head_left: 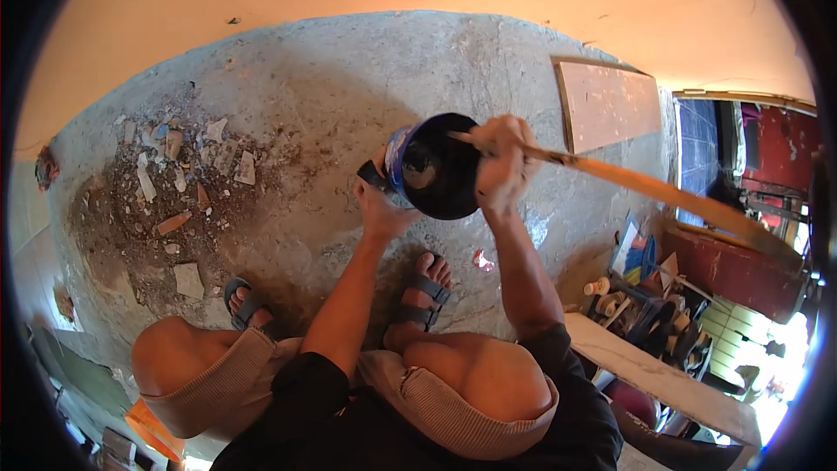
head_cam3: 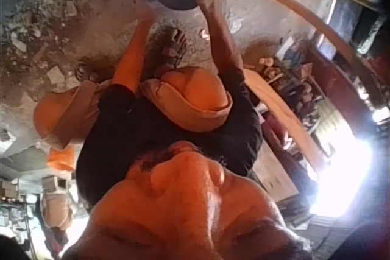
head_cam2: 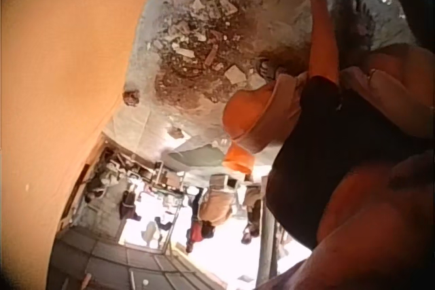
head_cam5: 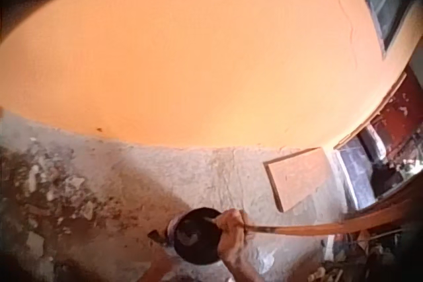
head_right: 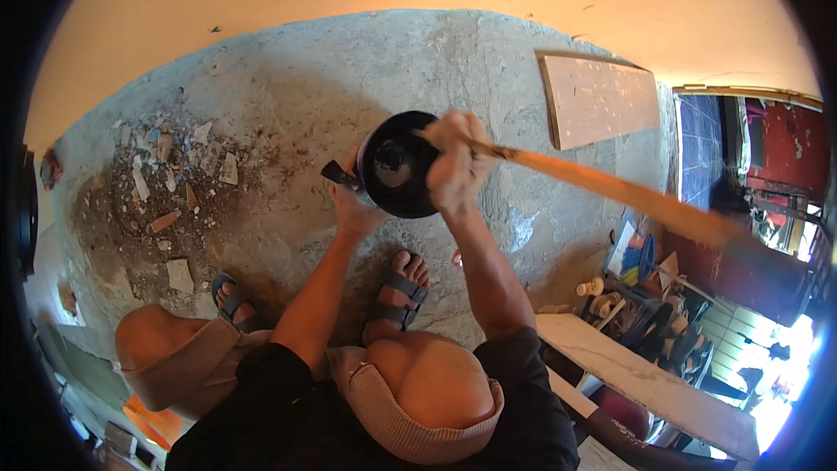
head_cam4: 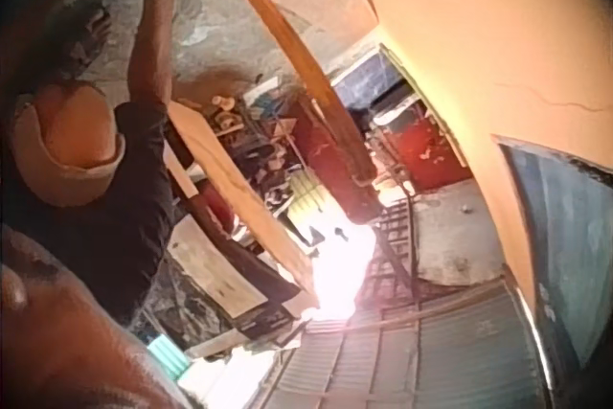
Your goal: The person holds a small can of dark paint and stirs the contents with a long wooden stick by hand.
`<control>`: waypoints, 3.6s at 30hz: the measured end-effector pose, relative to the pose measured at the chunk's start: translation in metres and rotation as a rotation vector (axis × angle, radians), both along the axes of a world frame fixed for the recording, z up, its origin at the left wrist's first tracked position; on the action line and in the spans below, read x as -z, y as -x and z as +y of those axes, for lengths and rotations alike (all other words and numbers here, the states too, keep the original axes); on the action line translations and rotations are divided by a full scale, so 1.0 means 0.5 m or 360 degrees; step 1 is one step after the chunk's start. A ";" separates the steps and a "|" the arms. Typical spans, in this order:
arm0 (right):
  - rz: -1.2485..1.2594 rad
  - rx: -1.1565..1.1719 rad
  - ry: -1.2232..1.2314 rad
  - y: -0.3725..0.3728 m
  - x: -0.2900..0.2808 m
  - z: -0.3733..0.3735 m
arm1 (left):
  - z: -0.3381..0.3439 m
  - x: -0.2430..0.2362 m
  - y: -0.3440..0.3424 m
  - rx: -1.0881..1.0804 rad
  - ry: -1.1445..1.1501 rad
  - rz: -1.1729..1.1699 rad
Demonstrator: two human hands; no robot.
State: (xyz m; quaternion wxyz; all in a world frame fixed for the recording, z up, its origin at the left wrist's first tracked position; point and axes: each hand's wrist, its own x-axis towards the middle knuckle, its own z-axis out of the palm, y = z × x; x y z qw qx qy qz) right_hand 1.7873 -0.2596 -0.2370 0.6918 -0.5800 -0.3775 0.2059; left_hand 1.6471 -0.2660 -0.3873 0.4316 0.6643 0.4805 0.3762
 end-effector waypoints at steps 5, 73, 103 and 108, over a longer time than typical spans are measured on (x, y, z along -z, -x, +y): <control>0.0078 -0.0143 0.0217 -0.023 -0.021 -0.097 | -0.010 0.018 -0.027 0.0040 0.0038 -0.0135; -0.1019 0.0446 0.0005 -0.004 0.028 -0.019 | -0.002 0.046 0.000 0.0031 0.0162 -0.0150; 0.0191 -0.0149 -0.0062 0.057 -0.027 -0.015 | -0.010 0.004 -0.007 0.0109 0.0185 -0.0016; 0.0080 -0.0031 -0.0118 0.011 -0.016 -0.049 | -0.013 0.029 -0.003 0.0092 0.0136 -0.0110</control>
